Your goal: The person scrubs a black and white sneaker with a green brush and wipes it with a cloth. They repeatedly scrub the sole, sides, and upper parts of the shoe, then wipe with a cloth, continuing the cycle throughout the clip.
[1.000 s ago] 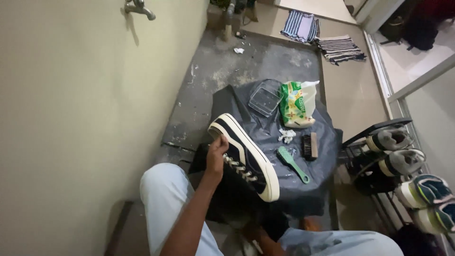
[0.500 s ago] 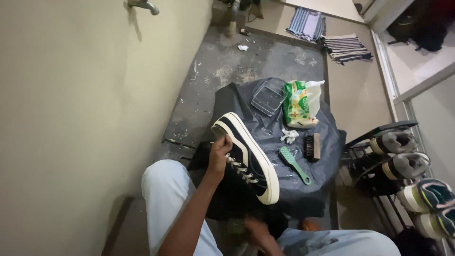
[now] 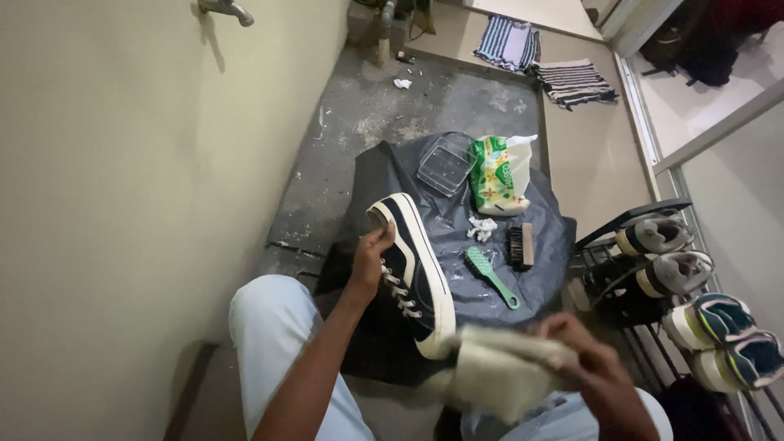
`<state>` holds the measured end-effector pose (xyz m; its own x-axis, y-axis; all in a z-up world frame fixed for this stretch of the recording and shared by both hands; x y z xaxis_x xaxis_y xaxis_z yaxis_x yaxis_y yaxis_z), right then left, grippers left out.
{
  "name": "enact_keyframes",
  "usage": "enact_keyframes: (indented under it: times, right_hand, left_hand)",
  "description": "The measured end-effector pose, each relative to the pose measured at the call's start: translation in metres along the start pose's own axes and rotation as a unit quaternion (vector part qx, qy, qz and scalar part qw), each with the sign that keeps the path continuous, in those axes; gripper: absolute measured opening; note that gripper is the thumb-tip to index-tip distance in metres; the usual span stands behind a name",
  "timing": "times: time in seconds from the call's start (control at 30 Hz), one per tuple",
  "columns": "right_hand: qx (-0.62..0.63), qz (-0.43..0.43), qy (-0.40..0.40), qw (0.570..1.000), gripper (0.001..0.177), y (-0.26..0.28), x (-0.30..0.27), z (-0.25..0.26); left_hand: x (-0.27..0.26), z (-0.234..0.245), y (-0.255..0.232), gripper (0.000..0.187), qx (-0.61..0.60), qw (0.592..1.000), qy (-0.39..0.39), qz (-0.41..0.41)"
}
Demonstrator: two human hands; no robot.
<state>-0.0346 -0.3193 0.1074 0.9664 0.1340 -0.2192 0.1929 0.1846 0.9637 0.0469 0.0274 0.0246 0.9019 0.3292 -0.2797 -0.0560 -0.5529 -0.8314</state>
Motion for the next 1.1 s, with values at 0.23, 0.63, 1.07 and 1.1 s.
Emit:
enact_keyframes:
  times: [0.23, 0.63, 1.07, 1.1]
  right_hand:
    - [-0.129, -0.025, -0.206, 0.97, 0.044, 0.042, 0.027, -0.041]
    - [-0.341, 0.285, -0.225, 0.867, 0.023, -0.081, 0.126, -0.05]
    - [-0.461, 0.107, -0.256, 0.843, 0.033, -0.125, 0.151, -0.025]
    - [-0.415, 0.125, -0.276, 0.858, 0.04, -0.113, 0.14, -0.03]
  left_hand:
    - [0.002, 0.007, -0.012, 0.051, 0.066, 0.988, 0.028, -0.134]
    - [0.015, 0.026, 0.002, 0.057, 0.149, 0.978, -0.046, -0.139]
    - [0.037, 0.018, 0.026, 0.048, 0.158, 0.979, -0.081, -0.102]
    - [0.04, 0.02, 0.032, 0.046, 0.152, 0.98, -0.089, -0.093]
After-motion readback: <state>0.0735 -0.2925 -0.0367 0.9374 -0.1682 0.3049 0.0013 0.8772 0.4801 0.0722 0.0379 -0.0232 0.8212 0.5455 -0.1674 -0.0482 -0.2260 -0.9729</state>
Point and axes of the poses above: each hand's wrist, its own x-axis towards the middle knuckle, its own z-axis out of the back of the hand, y = z × x, the point moved 5 cm from there along x, towards the middle knuckle, and after that the axes turned 11 degrees about -y, right-handed, at the moved point
